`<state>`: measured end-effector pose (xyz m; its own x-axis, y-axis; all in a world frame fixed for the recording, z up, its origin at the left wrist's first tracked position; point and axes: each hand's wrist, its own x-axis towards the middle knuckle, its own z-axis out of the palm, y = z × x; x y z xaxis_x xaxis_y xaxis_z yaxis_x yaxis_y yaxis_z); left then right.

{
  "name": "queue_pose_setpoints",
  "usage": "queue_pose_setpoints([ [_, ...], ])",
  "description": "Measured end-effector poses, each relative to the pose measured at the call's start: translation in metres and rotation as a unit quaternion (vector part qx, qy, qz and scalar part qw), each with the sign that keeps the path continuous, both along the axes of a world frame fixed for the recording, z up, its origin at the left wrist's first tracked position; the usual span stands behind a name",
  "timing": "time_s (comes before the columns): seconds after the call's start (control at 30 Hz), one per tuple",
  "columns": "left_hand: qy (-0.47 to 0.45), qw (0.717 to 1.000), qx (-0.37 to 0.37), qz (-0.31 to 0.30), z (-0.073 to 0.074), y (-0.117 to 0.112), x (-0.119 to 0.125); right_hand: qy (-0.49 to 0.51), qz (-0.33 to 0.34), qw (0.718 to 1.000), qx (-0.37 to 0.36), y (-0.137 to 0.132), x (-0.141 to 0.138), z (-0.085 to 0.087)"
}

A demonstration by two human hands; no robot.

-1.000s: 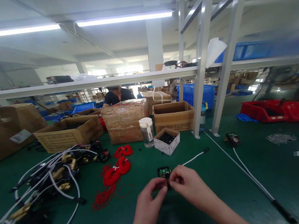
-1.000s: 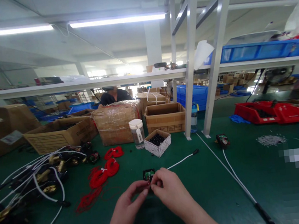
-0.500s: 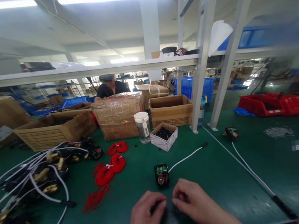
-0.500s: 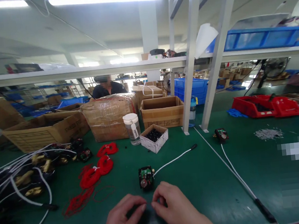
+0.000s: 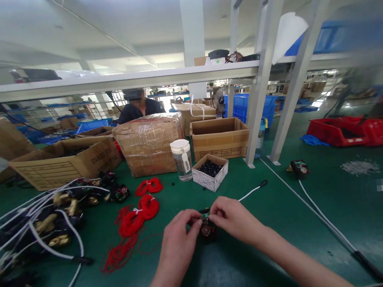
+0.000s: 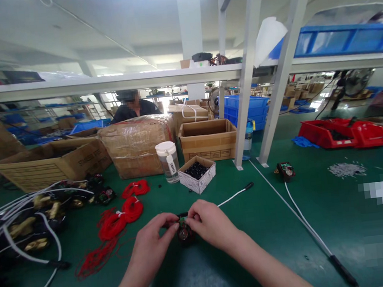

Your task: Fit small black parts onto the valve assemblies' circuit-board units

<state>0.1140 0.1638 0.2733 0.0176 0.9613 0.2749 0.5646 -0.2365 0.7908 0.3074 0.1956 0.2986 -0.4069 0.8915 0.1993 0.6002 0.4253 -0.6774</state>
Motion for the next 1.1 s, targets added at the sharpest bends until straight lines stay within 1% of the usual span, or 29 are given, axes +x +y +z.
queue_pose_setpoints([
  [0.1,0.016,1.0,-0.005,0.0,0.001,0.003,-0.001,-0.01,0.001,1.0,0.004,0.003,-0.001,-0.003],
  [0.23,0.015,1.0,-0.008,-0.001,0.005,0.005,-0.001,-0.025,-0.001,1.0,0.017,0.006,-0.001,-0.006],
  [0.37,0.024,1.0,-0.005,-0.001,0.008,0.01,0.0,-0.045,0.002,0.998,0.04,0.007,-0.002,-0.005],
  [0.47,0.039,0.999,0.014,0.001,0.009,0.014,0.002,-0.084,0.0,0.994,0.064,0.008,-0.002,-0.004],
  [0.6,0.065,0.997,0.043,0.004,0.007,0.017,0.005,-0.171,0.007,0.977,0.126,0.008,-0.004,-0.006],
  [0.7,0.08,0.996,0.037,0.015,0.005,0.015,0.007,-0.231,0.006,0.958,0.169,0.008,-0.006,-0.007],
  [0.8,0.082,0.996,0.03,0.026,0.004,0.014,0.008,-0.266,0.0,0.944,0.195,0.008,-0.007,-0.008],
  [0.93,0.061,0.998,0.012,0.027,0.004,0.015,0.007,-0.257,0.001,0.945,0.205,0.009,-0.007,-0.01],
  [1.0,0.05,0.998,0.001,0.031,0.003,0.017,0.006,-0.227,0.001,0.954,0.194,0.01,-0.007,-0.012],
  [1.1,0.019,0.999,-0.022,0.034,0.002,0.02,0.006,-0.145,-0.007,0.978,0.146,0.011,-0.005,-0.014],
])
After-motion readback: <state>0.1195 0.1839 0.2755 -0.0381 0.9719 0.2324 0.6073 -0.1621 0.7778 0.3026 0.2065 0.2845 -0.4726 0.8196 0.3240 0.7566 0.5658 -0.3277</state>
